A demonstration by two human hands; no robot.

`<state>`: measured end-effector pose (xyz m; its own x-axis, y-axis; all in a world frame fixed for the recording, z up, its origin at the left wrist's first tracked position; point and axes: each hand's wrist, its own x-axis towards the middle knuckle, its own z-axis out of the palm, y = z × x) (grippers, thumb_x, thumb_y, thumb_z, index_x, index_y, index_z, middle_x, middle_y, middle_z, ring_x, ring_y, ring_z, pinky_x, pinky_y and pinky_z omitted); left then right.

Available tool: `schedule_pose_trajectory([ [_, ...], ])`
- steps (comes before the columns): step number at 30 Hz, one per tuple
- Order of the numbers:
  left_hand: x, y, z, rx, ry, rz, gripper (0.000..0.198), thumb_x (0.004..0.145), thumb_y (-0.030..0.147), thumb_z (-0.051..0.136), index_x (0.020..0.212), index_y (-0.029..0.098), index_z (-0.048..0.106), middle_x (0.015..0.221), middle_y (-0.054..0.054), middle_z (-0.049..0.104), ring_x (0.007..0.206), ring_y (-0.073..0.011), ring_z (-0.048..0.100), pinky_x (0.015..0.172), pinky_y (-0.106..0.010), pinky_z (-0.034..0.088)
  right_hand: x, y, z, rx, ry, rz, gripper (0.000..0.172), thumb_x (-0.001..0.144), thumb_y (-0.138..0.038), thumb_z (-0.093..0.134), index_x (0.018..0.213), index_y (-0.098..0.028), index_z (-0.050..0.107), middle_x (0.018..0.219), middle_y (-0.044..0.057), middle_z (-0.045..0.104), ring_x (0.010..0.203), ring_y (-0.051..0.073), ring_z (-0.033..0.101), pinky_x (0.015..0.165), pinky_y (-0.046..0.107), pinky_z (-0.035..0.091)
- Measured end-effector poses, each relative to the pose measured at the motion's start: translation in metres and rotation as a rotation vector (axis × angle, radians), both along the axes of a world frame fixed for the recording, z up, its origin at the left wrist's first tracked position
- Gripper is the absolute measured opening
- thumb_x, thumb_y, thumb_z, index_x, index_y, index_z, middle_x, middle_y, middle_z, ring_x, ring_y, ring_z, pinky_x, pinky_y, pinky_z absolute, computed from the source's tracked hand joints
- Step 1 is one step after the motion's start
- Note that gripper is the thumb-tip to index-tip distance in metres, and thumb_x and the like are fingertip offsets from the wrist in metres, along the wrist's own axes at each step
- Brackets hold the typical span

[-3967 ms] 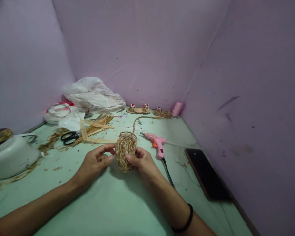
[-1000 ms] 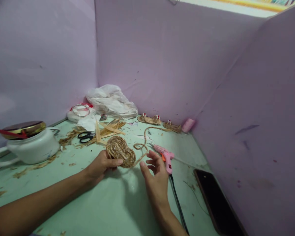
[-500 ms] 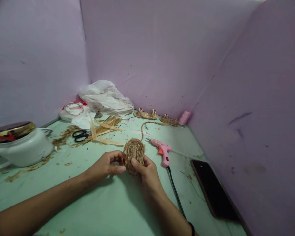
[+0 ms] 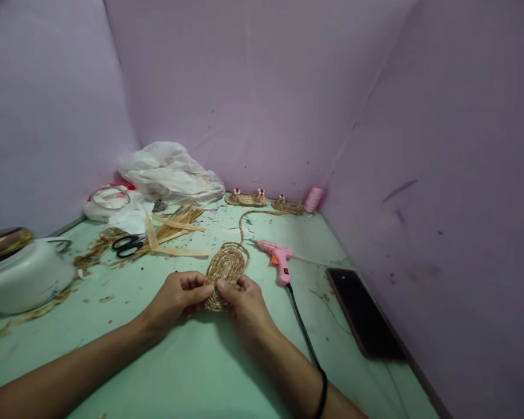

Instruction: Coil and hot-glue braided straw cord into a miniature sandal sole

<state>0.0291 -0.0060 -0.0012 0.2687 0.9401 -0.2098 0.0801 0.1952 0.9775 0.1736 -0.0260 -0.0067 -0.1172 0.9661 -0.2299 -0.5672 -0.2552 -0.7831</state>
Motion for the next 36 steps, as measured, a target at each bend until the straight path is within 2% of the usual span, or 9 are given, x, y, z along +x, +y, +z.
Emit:
schedule_pose_trajectory([
  [4, 0.003, -0.001, -0.001, -0.019, 0.029, 0.025, 0.032, 0.056, 0.044, 0.066, 0.057, 0.016, 0.05, 0.04, 0.005, 0.048, 0.035, -0.0056, 0.037, 0.037, -0.019, 0.026, 0.003, 0.002, 0.003, -0.001, -0.016, 0.016, 0.032, 0.055, -0.025, 0.085, 0.076, -0.008, 0.067, 0.068, 0.008, 0.07, 0.059, 0.018, 0.065, 0.061, 0.03, 0.051],
  [11, -0.009, 0.006, 0.004, -0.032, 0.199, 0.077, 0.031, 0.059, 0.045, 0.062, 0.05, 0.019, 0.049, 0.035, 0.005, 0.042, 0.032, -0.0076, 0.03, 0.039, -0.022, 0.019, 0.025, 0.018, 0.005, 0.008, 0.033, -0.27, 0.018, 0.068, -0.025, 0.076, 0.081, -0.019, 0.065, 0.078, 0.001, 0.072, 0.07, 0.011, 0.066, 0.069, 0.021, 0.053],
  [14, -0.02, 0.007, 0.011, 0.176, 0.576, 0.095, 0.039, 0.061, 0.046, 0.064, 0.039, 0.018, 0.048, 0.036, 0.002, 0.04, 0.038, -0.0107, 0.034, 0.044, -0.025, 0.018, 0.027, 0.019, 0.011, -0.003, 0.065, -0.257, 0.012, 0.072, -0.024, 0.07, 0.081, -0.017, 0.065, 0.077, 0.005, 0.073, 0.071, 0.014, 0.068, 0.073, 0.026, 0.055],
  [16, -0.025, 0.006, 0.016, 0.383, 0.856, 0.157, 0.039, 0.069, 0.047, 0.058, 0.043, 0.018, 0.054, 0.042, -0.001, 0.048, 0.045, -0.0139, 0.041, 0.047, -0.026, 0.02, 0.023, 0.016, 0.015, -0.028, 0.094, -0.204, 0.01, 0.073, -0.022, 0.067, 0.081, -0.016, 0.065, 0.079, 0.008, 0.074, 0.074, 0.016, 0.069, 0.075, 0.029, 0.054],
  [17, -0.027, 0.005, 0.017, 0.472, 0.902, 0.172, 0.036, 0.073, 0.045, 0.055, 0.048, 0.019, 0.058, 0.047, -0.002, 0.053, 0.048, -0.0151, 0.045, 0.049, -0.026, 0.024, 0.02, 0.013, 0.016, -0.037, 0.113, -0.17, 0.01, 0.074, -0.021, 0.066, 0.081, -0.016, 0.064, 0.08, 0.008, 0.074, 0.076, 0.017, 0.069, 0.077, 0.031, 0.054],
  [22, -0.022, -0.002, 0.015, 0.732, 0.52, 0.054, 0.018, 0.077, 0.027, 0.054, 0.069, 0.017, 0.066, 0.065, -0.002, 0.066, 0.059, -0.0137, 0.057, 0.058, -0.024, 0.042, 0.009, 0.002, 0.017, -0.011, 0.211, -0.038, 0.02, 0.071, -0.022, 0.068, 0.089, -0.017, 0.061, 0.09, 0.009, 0.074, 0.083, 0.019, 0.07, 0.085, 0.034, 0.05],
  [25, -0.015, -0.008, 0.01, 0.812, 0.417, 0.027, 0.015, 0.08, 0.022, 0.054, 0.078, 0.017, 0.068, 0.074, -0.004, 0.069, 0.066, -0.0139, 0.061, 0.064, -0.024, 0.046, 0.005, -0.001, 0.013, -0.01, 0.23, -0.005, 0.03, 0.066, -0.023, 0.074, 0.092, -0.016, 0.059, 0.091, 0.011, 0.074, 0.085, 0.02, 0.069, 0.086, 0.035, 0.049],
  [30, -0.012, -0.012, 0.004, 0.896, 0.55, 0.095, 0.015, 0.082, 0.022, 0.053, 0.081, 0.018, 0.067, 0.072, -0.004, 0.068, 0.064, -0.0143, 0.06, 0.062, -0.025, 0.046, 0.0, -0.006, 0.009, 0.062, 0.184, 0.009, 0.037, 0.067, -0.028, 0.076, 0.096, -0.018, 0.057, 0.093, 0.009, 0.073, 0.086, 0.019, 0.068, 0.09, 0.036, 0.044],
  [36, -0.018, -0.005, -0.003, 1.164, 0.873, 0.041, 0.024, 0.083, 0.014, 0.042, 0.072, 0.015, 0.063, 0.065, -0.006, 0.063, 0.059, -0.0163, 0.059, 0.057, -0.027, 0.042, -0.004, -0.011, 0.01, 0.079, 0.163, 0.066, 0.052, 0.06, -0.026, 0.081, 0.104, -0.018, 0.054, 0.105, 0.013, 0.069, 0.099, 0.024, 0.065, 0.098, 0.042, 0.037],
])
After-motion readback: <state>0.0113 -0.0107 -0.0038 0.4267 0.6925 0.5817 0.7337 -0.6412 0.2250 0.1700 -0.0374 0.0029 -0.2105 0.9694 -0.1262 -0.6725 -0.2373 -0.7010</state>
